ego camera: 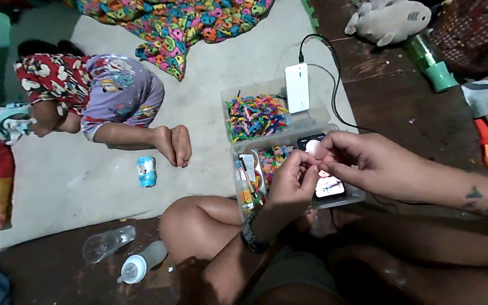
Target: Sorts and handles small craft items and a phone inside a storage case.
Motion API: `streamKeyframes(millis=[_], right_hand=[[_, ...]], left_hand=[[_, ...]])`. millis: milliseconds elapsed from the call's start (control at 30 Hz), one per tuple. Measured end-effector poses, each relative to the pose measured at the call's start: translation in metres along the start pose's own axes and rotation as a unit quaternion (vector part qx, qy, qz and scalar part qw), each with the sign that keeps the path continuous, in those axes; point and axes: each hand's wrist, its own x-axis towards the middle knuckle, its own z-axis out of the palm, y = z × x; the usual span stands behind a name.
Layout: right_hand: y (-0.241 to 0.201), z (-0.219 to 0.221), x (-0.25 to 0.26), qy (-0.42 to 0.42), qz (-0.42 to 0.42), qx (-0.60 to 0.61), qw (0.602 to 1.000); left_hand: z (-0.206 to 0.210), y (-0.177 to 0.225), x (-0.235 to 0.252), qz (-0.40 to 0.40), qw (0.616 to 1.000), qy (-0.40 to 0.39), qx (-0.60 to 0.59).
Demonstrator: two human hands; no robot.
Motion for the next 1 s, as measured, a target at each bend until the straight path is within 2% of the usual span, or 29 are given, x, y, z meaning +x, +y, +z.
streamKeyframes(millis=[100, 233, 367, 467, 533, 633, 700, 767, 900, 1000], right_hand=[[-0.001, -0.002, 0.002, 0.016, 0.025, -0.016, 0.999], [0.001, -0.005, 0.002, -0.009, 0.085, 0.025, 0.996], [0.004, -0.008, 0.001, -0.024, 0.070, -0.035, 0.997], [0.011, -0.008, -0.001, -0.033, 0.029, -0.104, 0.994], [0.016, -0.008, -0.003, -0.039, -0.026, -0.165, 0.985], [0.016, -0.011, -0.003, -0.076, -0.142, -0.316, 0.935], [0.013, -0.011, -0.002, -0.094, -0.193, -0.391, 0.895], [0.012, -0.012, 0.000, -0.089, -0.214, -0.421, 0.877], [0.007, -0.017, 0.004, -0.042, -0.212, -0.395, 0.893], [0.006, -0.021, 0.006, -0.008, -0.151, -0.350, 0.924]], left_hand=[[0.002, 0.000, 0.001, -0.027, 0.999, 0.012, -0.023], [0.002, -0.001, -0.001, -0.071, 0.993, -0.012, -0.096], [-0.005, -0.002, 0.001, -0.110, 0.982, -0.054, -0.144], [-0.010, -0.006, 0.001, -0.072, 0.993, -0.077, -0.057], [-0.011, -0.010, 0.001, -0.016, 0.993, -0.071, 0.089], [-0.011, -0.012, -0.001, 0.072, 0.955, -0.057, 0.282], [-0.010, -0.007, -0.002, 0.090, 0.934, -0.081, 0.336], [-0.012, 0.001, -0.001, 0.094, 0.928, -0.109, 0.344], [-0.027, 0.012, 0.010, 0.101, 0.933, -0.138, 0.315], [-0.043, 0.017, 0.025, 0.103, 0.917, -0.086, 0.375]])
